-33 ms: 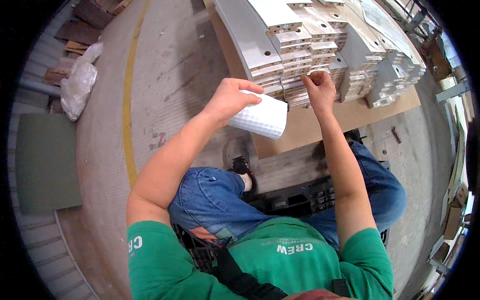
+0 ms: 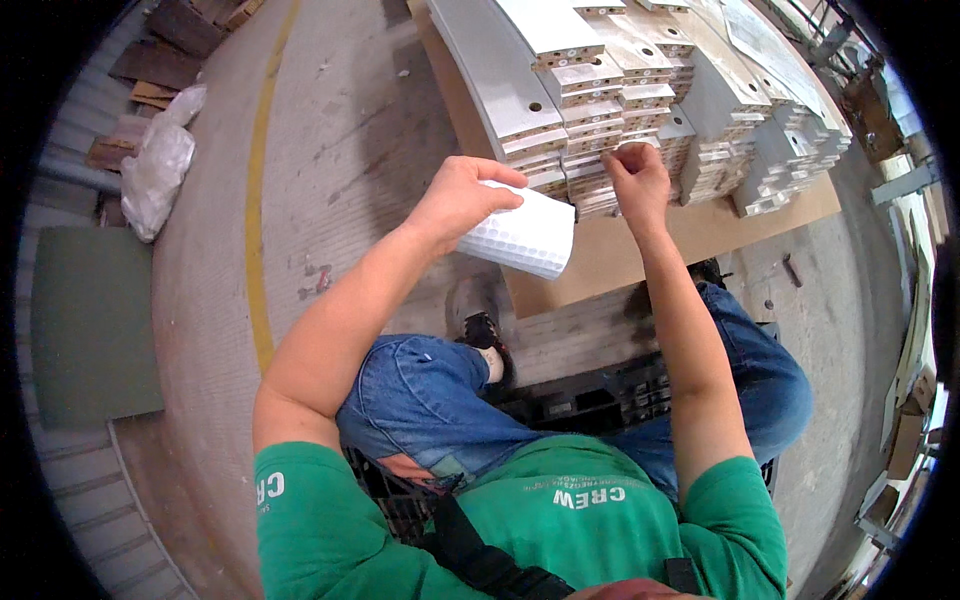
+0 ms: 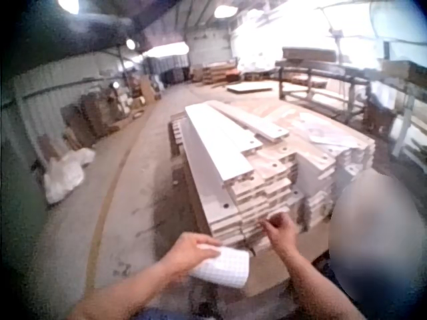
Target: The person sits on a crate and applies small white labels to a stack of wooden boards. They peel each label from a roll and press it onto the edge of the boards, working through the stack one by one.
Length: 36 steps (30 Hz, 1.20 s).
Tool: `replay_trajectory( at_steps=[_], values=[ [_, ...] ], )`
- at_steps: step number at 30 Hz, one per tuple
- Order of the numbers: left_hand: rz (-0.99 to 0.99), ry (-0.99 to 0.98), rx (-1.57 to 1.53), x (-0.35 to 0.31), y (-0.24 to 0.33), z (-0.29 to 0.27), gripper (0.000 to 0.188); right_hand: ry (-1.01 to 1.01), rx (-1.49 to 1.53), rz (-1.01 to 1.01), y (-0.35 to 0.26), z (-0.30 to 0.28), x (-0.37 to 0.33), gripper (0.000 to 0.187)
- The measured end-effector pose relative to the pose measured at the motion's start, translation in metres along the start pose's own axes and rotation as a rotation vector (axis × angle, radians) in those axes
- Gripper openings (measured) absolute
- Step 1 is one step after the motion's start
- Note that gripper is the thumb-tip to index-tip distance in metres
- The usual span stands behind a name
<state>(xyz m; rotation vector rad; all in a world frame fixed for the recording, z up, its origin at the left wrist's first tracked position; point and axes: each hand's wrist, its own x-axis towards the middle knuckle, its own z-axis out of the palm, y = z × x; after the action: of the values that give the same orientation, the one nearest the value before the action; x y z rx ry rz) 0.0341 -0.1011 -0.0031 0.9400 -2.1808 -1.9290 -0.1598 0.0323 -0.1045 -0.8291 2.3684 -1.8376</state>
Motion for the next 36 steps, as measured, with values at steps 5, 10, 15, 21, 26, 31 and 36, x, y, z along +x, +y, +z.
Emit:
replay_trajectory(
  at_steps=[5, 10, 15, 21, 26, 31, 36],
  values=[
    [-0.017, -0.013, -0.021, 0.0, 0.002, 0.001, 0.023, -0.076, 0.032, -0.056, -0.006, 0.009, -0.007, 0.015],
    [0.026, -0.013, -0.009, -0.002, 0.0, 0.0, 0.023, -0.033, -0.057, -0.061, -0.005, 0.016, -0.006, 0.014],
    [0.024, -0.037, -0.026, -0.002, 0.0, 0.001, 0.024, 0.016, -0.059, -0.097, -0.006, 0.013, -0.004, 0.019],
    [0.112, -0.085, 0.058, -0.005, 0.003, 0.002, 0.027, 0.001, -0.138, 0.04, 0.006, -0.021, 0.009, 0.024],
    [0.18, -0.163, -0.037, -0.01, 0.005, 0.004, 0.038, -0.484, 0.554, 0.373, -0.045, -0.041, -0.03, 0.019],
    [0.28, -0.231, 0.046, -0.013, 0.013, 0.009, 0.054, -0.773, 0.534, 0.349, -0.058, -0.043, -0.052, 0.02],
    [0.553, 0.096, 0.444, -0.012, 0.001, 0.014, 0.055, -0.854, 0.666, 0.537, -0.046, -0.043, -0.06, 0.008]
  ],
)
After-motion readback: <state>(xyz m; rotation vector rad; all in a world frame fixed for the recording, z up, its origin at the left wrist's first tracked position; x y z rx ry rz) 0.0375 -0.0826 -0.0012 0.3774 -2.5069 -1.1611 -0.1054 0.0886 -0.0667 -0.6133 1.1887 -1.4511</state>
